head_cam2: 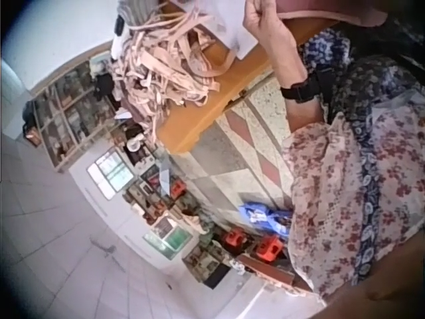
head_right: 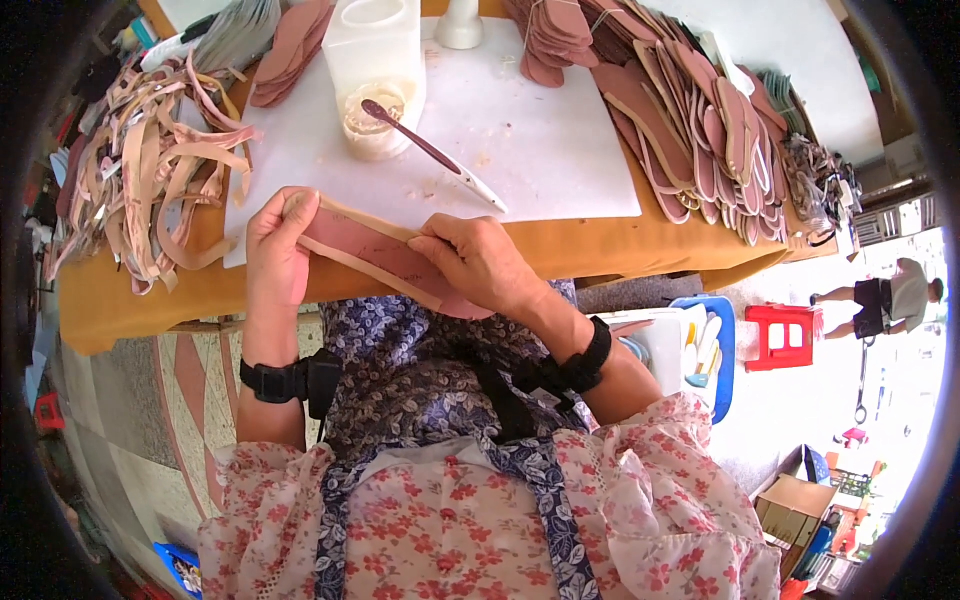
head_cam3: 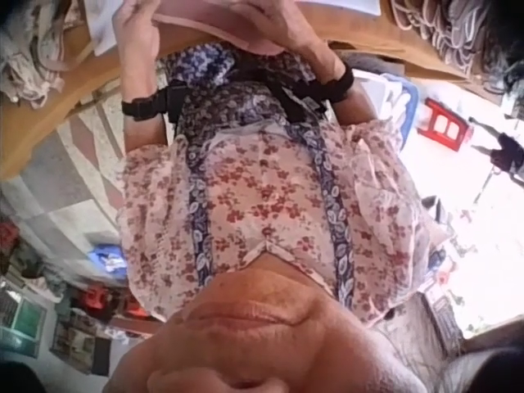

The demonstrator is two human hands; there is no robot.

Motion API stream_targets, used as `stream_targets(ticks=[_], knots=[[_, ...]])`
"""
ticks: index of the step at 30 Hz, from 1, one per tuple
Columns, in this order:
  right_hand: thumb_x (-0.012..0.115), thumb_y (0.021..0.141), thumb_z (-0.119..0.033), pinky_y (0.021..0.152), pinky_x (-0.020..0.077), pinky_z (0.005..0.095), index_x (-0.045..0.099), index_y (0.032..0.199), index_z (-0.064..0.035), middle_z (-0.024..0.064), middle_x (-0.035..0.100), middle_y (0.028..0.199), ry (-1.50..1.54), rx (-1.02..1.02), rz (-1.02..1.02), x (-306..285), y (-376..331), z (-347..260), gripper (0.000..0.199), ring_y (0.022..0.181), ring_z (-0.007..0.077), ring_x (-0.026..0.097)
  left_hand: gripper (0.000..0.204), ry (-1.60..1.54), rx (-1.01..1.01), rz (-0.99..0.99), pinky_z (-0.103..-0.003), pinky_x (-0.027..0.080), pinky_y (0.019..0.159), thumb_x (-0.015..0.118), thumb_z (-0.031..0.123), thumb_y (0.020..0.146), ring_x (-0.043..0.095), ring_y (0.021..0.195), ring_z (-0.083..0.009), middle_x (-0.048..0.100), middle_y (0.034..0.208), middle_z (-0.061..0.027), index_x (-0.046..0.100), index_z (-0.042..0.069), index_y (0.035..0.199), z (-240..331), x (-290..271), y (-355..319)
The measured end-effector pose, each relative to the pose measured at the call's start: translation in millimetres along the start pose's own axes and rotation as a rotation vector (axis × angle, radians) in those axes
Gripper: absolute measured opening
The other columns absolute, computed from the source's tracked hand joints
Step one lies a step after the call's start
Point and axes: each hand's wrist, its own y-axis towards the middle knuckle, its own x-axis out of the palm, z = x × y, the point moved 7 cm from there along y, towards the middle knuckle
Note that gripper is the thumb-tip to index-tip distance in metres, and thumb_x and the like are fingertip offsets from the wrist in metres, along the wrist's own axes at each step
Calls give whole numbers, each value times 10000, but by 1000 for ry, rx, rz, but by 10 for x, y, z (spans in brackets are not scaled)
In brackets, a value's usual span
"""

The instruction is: Applying adhesive to a shoe insole and attaching decorative leather straps.

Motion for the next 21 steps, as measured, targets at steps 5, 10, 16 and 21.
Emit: stream_targets(ticks=[5,10,16,21], knots=[[625,926,-178,567,447,350,635,850,18,169,574,647,8,17,5,30,47,61,211,564,235,519,131,-20,11,-35,-183,399,706,662,115,920,483,747,-21,590,797,52,667,-15,920,-13,-10,87],[622,933,-169,581,452,326,646,878,23,148,577,663,39,109,-22,27,72,110,200,592,167,511,208,-74,-134,-47,-207,472,710,631,178,953,557,825,-42,634,879,8,669,-22,992,-23,62,121],[616,944,-177,587,437,301,638,871,23,94,561,660,82,194,21,-48,41,152,214,631,117,488,273,-211,-159,61,-218,485,733,616,204,969,583,877,-72,648,984,-26,644,-18,1125,-37,35,164],[613,947,-174,581,428,302,632,865,21,83,548,652,80,189,43,-34,30,152,212,632,109,475,238,-6,-53,136,-213,483,720,639,170,952,583,812,-71,660,933,-27,673,-26,1084,-66,-103,164]])
